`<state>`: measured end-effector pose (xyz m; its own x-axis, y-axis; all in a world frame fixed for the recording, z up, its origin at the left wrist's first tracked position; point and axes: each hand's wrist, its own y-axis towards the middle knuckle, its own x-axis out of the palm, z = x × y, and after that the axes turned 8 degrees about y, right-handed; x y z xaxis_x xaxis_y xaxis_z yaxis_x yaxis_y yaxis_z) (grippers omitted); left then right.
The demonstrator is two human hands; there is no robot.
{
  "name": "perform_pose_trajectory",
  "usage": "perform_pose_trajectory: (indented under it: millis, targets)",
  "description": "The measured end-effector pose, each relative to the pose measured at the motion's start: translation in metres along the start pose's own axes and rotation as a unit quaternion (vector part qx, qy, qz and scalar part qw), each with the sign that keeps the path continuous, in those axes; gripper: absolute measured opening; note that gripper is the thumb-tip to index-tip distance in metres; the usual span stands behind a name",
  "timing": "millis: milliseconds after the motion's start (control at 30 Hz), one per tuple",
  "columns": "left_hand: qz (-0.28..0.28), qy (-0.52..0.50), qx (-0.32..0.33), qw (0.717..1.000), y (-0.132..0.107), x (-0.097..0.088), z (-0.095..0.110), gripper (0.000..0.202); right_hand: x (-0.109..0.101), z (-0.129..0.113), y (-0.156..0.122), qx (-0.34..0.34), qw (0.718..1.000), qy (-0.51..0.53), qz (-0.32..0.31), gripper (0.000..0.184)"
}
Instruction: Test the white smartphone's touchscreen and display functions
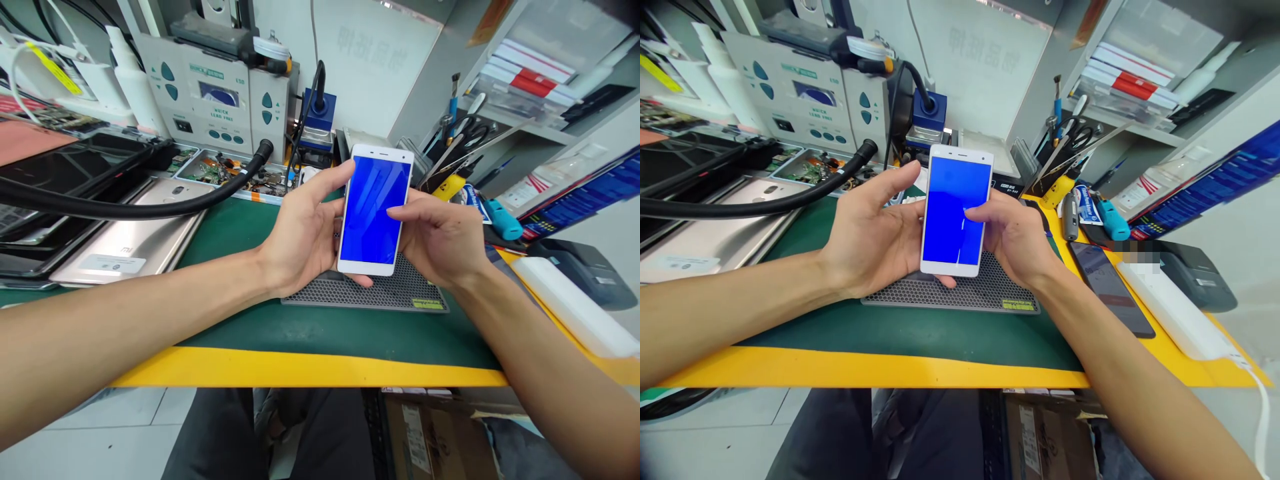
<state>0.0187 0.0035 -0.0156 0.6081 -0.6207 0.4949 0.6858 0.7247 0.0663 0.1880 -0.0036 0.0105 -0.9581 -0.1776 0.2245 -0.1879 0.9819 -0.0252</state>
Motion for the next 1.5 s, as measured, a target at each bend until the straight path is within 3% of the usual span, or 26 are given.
perform_pose_trajectory:
  millis: [233, 600, 733, 1100, 1500]
  targets:
    - [-0.01, -0.005, 0.02, 1.0, 0.0009, -0.0003, -0.0011, 0.054, -0.0066, 0.0028, 0.0014, -0.022, 0.999, -0.03, -0.038, 0.031]
    - [-0.006, -0.003, 0.008, 1.0, -0.0001, 0.0036, 0.0017, 0.056, -0.0054, 0.001, -0.0013, -0.034, 0.996, -0.054, -0.054, 0.021]
    - [-0.02, -0.006, 0.006, 1.0, 0.0008, 0.0029, 0.0011, 0.056, -0.0026, 0.0013, -0.0012, -0.03, 0.994, -0.077, -0.066, 0.026]
    - [-0.024, 0.014, 0.03, 0.999, 0.001, -0.0006, -0.0015, 0.054, -0.005, 0.0032, 0.0011, -0.029, 0.998, -0.046, -0.032, 0.033]
    - [-0.009, 0.029, 0.032, 0.999, 0.0011, -0.001, -0.0037, 0.055, -0.0039, 0.003, 0.0006, -0.026, 1.0, -0.009, -0.014, 0.027]
